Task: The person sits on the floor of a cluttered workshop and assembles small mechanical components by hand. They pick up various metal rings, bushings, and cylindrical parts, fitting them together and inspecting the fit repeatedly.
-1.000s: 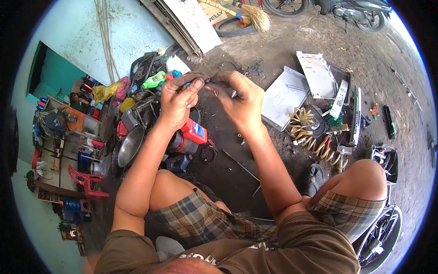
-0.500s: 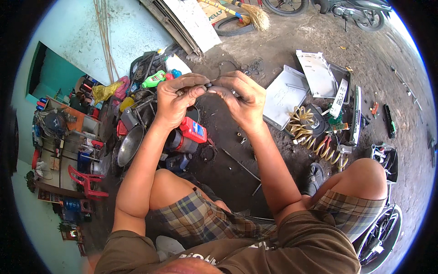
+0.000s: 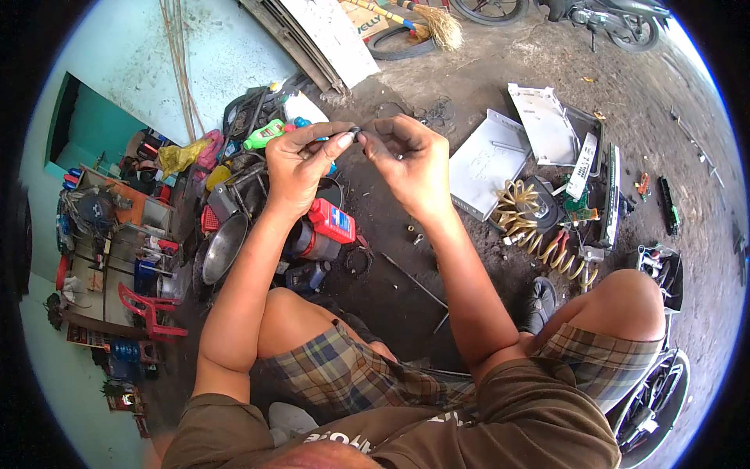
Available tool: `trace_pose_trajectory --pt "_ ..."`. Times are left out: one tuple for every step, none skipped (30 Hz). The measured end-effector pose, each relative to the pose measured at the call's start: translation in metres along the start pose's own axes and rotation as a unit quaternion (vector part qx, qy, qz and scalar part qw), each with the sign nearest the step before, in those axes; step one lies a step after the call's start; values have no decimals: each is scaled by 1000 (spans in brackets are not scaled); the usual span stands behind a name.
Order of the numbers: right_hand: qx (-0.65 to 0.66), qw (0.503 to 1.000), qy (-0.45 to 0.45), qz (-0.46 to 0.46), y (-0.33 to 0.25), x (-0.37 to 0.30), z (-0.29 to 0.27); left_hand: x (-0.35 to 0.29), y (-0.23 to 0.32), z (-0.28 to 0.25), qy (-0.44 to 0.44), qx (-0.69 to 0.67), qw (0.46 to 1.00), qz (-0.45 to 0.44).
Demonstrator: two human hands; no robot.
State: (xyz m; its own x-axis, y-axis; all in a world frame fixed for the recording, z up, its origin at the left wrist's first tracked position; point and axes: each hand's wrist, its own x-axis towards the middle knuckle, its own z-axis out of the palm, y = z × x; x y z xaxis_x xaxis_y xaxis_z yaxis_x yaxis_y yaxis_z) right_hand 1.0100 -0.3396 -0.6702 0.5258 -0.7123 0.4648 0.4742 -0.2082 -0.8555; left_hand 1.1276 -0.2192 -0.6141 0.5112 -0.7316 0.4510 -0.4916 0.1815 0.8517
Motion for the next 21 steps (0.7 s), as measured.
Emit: trace_pose_trajectory --pt "7 999 -6 36 -4 0 0 0 0 0 5 3 1000 -8" --pt "22 999 -11 49 -7 1 0 0 0 1 8 -4 1000 -11" --pt "36 997 -15 62 -9 1 -1 0 0 2 10 -11 1000 -14" --pt "51 996 -20 76 -10 2 -1 0 0 2 12 -14 1000 -18" --pt "63 995 -21 80 -10 1 -1 0 0 3 14 -17 1000 -22" --pt "74 993 -21 85 -9 1 0 1 -2 3 16 -16 999 -26" --pt "86 992 -22 90 -9 1 1 1 -3 3 19 -15 999 -31" --pt "85 992 -23 92 -6 1 0 1 -3 3 17 -12 999 -32" --pt "85 992 -24 94 -1 2 0 1 -4 4 15 -9 999 -33" --pt "85 991 -25 96 2 2 0 2 -3 4 12 -8 999 -39" --pt "89 991 -27 98 4 3 0 1 -3 3 9 -6 999 -47" --pt "93 990 -28 100 6 3 0 1 -1 2 4 -6 998 -60" --pt "97 990 -30 102 7 3 0 0 0 1 1 -4 998 -66" --pt "109 988 -28 105 7 3 0 0 1 1 -3 -3 997 -73" --pt "122 986 -26 108 6 3 1 0 2 2 -5 -1 997 -73" --pt "134 984 -24 111 6 2 1 0 1 2 -7 -8 997 -75" --pt "144 982 -24 116 7 2 1 0 0 3 -10 -14 997 -77" --pt "154 980 -23 121 10 2 2 0 -2 4 -12 -30 996 -82" --pt "164 978 -23 126 12 2 2 0 -4 4 -13 -47 995 -86" --pt "172 976 -23 128 13 1 3 0 -5 3 -16 -54 993 -102" --pt "181 975 -24 130 13 1 3 0 -5 1 -19 -61 991 -118"
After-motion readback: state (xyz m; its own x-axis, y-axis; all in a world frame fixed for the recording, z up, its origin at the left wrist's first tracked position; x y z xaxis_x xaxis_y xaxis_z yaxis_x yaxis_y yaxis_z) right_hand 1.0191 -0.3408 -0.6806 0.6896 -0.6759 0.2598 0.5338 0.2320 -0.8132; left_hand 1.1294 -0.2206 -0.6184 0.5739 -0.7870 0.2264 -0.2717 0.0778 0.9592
